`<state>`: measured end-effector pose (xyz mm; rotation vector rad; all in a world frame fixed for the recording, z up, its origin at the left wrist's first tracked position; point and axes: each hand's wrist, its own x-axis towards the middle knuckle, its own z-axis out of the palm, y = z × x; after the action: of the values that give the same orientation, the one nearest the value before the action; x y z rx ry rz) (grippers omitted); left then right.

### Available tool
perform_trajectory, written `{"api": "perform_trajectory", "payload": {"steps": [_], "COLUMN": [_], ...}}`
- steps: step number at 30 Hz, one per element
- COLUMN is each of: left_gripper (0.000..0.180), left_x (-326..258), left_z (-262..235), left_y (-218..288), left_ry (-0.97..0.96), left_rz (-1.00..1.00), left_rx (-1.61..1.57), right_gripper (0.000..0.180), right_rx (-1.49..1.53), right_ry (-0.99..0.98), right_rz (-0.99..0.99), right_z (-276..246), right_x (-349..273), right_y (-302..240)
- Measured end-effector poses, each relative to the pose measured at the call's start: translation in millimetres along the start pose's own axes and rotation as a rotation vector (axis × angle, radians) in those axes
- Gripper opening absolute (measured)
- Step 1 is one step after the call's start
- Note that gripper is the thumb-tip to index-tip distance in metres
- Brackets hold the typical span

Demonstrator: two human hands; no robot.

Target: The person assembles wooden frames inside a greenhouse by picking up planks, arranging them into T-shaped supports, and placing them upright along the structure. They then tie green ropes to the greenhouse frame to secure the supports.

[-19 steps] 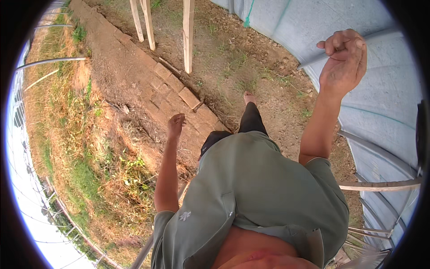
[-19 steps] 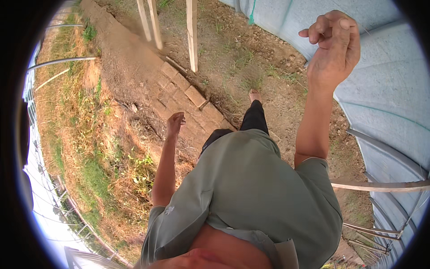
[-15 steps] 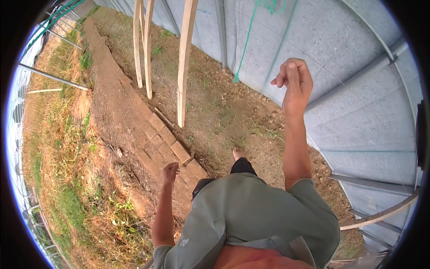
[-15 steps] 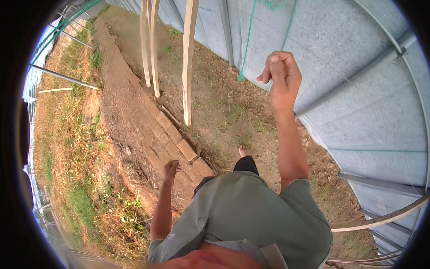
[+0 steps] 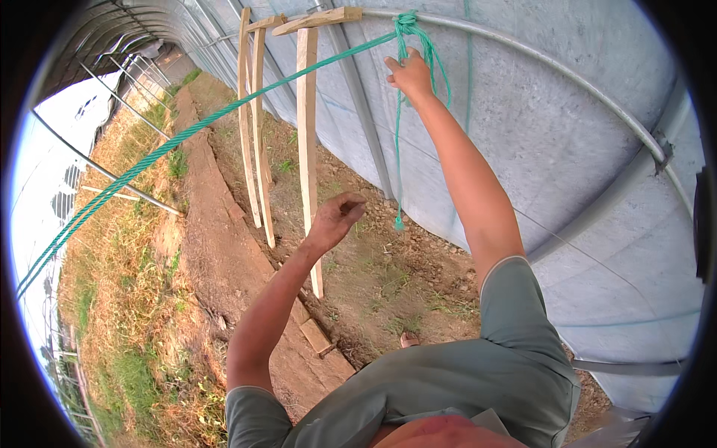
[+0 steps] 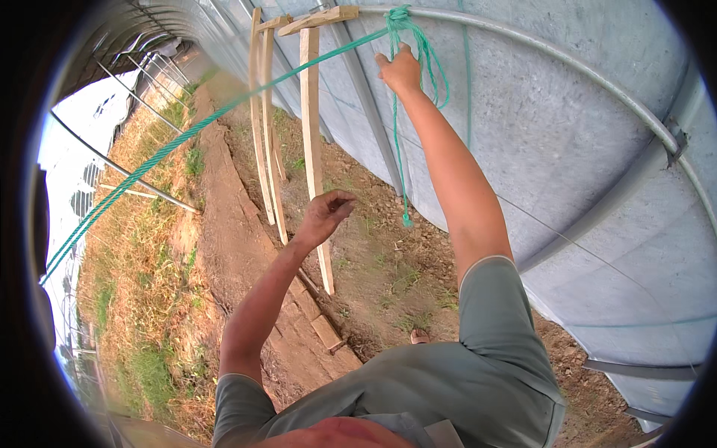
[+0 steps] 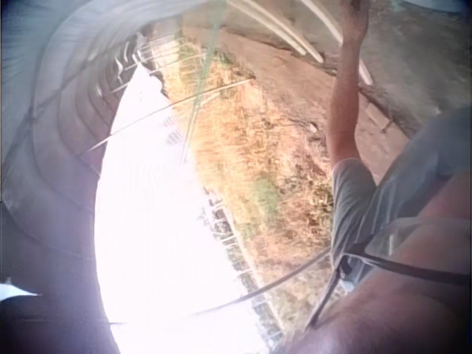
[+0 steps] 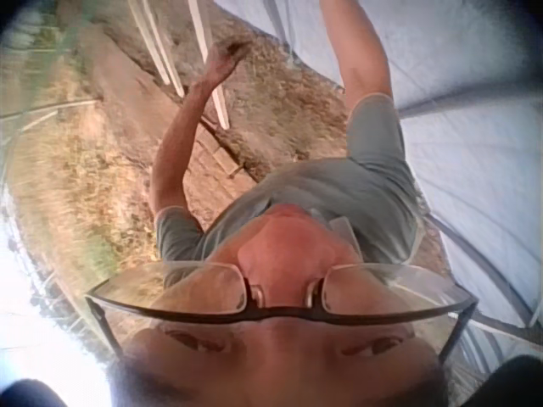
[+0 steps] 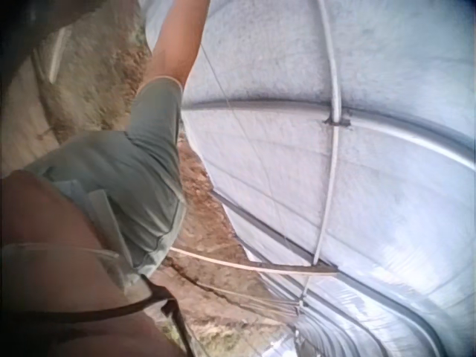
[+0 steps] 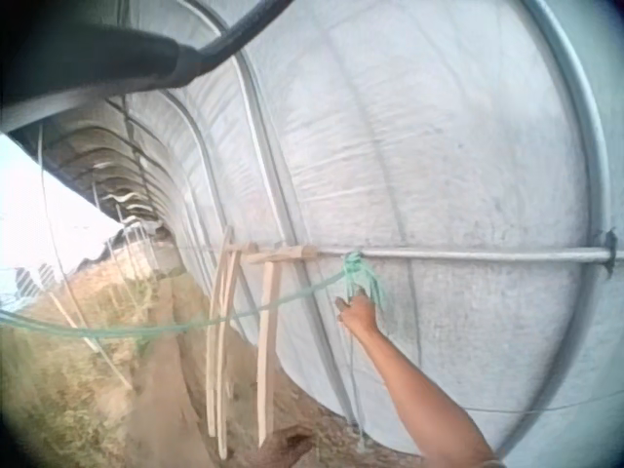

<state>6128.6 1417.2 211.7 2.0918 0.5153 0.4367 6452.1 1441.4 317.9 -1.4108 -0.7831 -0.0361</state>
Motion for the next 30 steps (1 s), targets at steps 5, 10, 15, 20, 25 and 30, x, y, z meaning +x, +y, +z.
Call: {"api": "perform_trajectory", "payload": {"steps": [5, 10, 15, 20, 25, 30], "left_gripper": [0.02, 0.016, 0.014, 0.017, 0.016, 0.02], "left_x": [74.2, 133.6, 201.7, 245.4, 277.0, 307.6], "left_z": [-13.0, -22.3, -18.2, -15.6, -13.5, -12.5], "left_y": [102.8, 132.0, 131.9, 140.9, 148.2, 148.8], "left_ry": [0.076, 0.25, 0.316, 0.303, 0.376, 0.406], "left_rz": [0.304, 0.437, 0.503, 0.713, 0.718, 0.614], "left_rx": [0.133, 0.204, 0.416, 0.503, 0.562, 0.25], "right_gripper": [0.035, 0.04, 0.032, 0.027, 0.036, 0.03], "right_rx": [-0.388, -0.139, -0.331, -0.667, -0.852, -0.726], "right_ry": [0.102, 0.068, 0.056, 0.282, 0.12, 0.039], "right_rz": [-0.17, -0.174, -0.276, -0.383, -0.542, -0.868], "right_z": [-7.3, -52.6, -77.2, -92.8, -100.6, -92.1], "right_x": [3.7, -7.6, 0.2, 34.5, 109.1, 158.6], "right_y": [1.5, 0.2, -7.3, -44.3, -94.6, -107.3]}}
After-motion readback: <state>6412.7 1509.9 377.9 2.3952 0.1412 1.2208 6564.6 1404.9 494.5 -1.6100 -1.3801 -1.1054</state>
